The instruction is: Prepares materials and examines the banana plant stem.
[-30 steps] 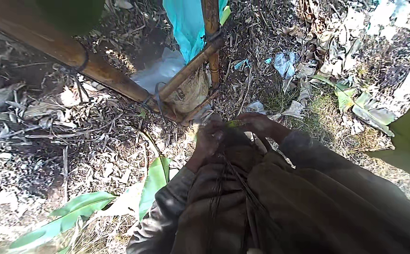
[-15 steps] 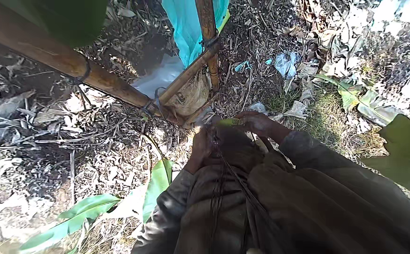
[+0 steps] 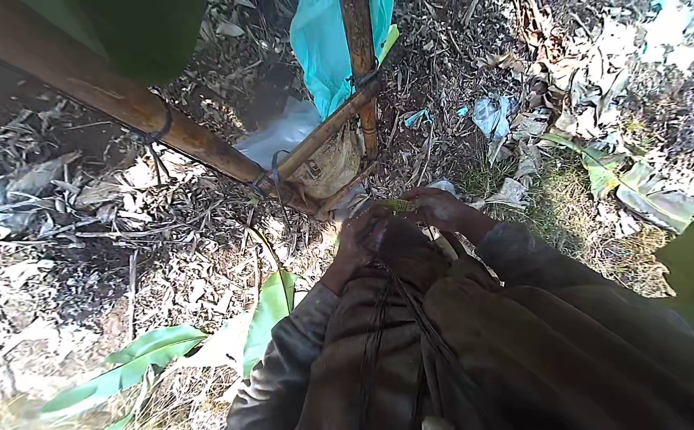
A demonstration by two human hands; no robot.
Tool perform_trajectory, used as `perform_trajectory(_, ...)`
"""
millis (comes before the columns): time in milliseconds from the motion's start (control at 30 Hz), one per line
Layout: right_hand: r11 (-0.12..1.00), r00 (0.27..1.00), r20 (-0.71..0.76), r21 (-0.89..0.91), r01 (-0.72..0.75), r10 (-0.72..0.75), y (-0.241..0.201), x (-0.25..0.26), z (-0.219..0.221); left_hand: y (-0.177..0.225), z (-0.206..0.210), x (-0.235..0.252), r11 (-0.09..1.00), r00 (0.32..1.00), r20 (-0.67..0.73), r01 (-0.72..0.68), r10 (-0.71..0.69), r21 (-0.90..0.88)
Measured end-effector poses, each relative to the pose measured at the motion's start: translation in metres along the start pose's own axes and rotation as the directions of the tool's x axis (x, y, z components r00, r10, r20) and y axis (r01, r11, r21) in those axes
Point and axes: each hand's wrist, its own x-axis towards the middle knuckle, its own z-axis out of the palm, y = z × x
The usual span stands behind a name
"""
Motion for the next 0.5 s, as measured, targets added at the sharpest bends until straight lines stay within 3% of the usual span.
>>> perform_trajectory(200, 1.0, 0.999, 0.036, 0.01, 0.002, -0.002, -0.0008, -0.0039, 0.0032, -0.0004, 0.0051, 0.0087, 0.987, 0.996, -0.022, -0.08, 0.084, 0.142)
perform_trajectory(500, 0.999, 0.999, 0.021, 0.024, -0.026, 0.025, 0.0024, -0.0083, 0.0057, -0.0079, 0.0068, 0.0056, 0.992, 0.995, -0.014, -0.095, 0.096, 0.088)
